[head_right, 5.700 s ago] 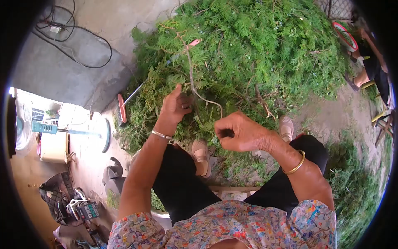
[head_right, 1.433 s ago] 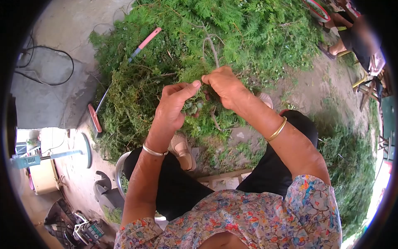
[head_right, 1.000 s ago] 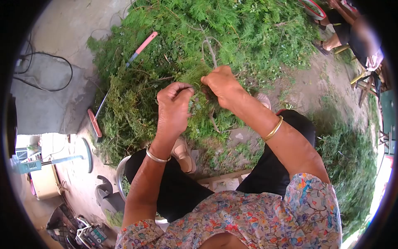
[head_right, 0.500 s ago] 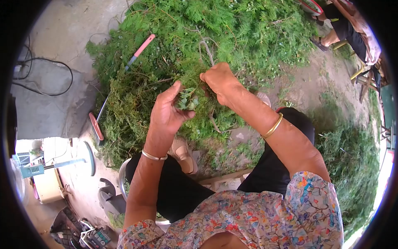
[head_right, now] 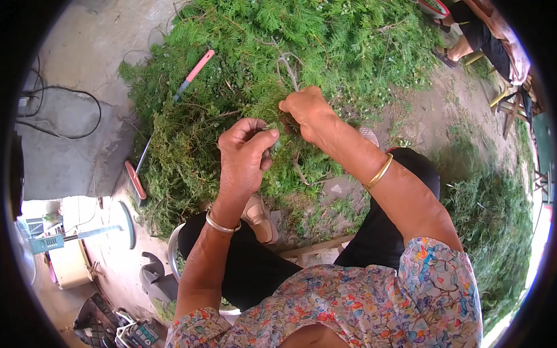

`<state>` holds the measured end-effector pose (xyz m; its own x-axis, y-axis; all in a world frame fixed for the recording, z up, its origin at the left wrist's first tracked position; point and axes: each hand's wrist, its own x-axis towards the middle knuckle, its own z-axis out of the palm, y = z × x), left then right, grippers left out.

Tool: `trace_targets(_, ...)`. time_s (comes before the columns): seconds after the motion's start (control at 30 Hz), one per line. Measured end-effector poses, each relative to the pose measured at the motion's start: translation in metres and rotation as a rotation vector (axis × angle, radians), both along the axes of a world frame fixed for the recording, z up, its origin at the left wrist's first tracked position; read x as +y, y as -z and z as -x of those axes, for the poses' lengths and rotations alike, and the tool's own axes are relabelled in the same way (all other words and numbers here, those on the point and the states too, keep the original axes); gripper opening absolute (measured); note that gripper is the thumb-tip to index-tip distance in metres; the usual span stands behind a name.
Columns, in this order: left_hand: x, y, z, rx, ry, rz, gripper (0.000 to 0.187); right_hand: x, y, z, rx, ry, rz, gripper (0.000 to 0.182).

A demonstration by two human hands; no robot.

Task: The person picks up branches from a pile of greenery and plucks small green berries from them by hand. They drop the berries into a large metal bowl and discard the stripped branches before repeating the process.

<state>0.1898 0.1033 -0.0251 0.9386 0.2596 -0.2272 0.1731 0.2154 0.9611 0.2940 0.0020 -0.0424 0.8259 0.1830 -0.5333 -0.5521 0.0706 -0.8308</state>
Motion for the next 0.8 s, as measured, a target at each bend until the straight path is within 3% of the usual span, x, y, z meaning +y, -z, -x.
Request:
trace_targets(0.13,0.000,0.001,0.003,-0.058,-0.055,-0.140,0.009,0.000,-0.002,-0.002,0.044,-0.092,-0.083,0.016)
trace_targets(0.2,-0.003,0.002,0.006,-0.089,-0.094,-0.083,0.009,0.003,-0.002,0.000,0.010,-0.058,-0.096,0.010)
trace_targets(0.3,-0.007,-0.006,0.009,-0.051,-0.132,-0.030,0.009,0.006,-0.009,0.005,0.024,0.037,-0.083,0.015)
trace_targets(0.43,-0.006,-0.011,0.009,0.029,-0.126,-0.018,0.011,0.001,-0.007,0.000,0.044,-0.041,-0.103,0.014)
trace_targets(0.53,-0.004,-0.011,0.011,0.046,-0.064,-0.005,0.014,-0.002,0.002,-0.016,0.049,0.031,-0.070,0.009)
trace_targets(0.6,0.005,-0.014,0.011,0.103,0.018,0.250,0.015,-0.004,0.004,-0.015,0.069,0.055,-0.101,0.008)
trace_targets(0.8,0.015,0.005,0.004,0.055,-0.066,0.540,0.016,-0.006,-0.002,-0.016,0.109,0.064,-0.221,0.007)
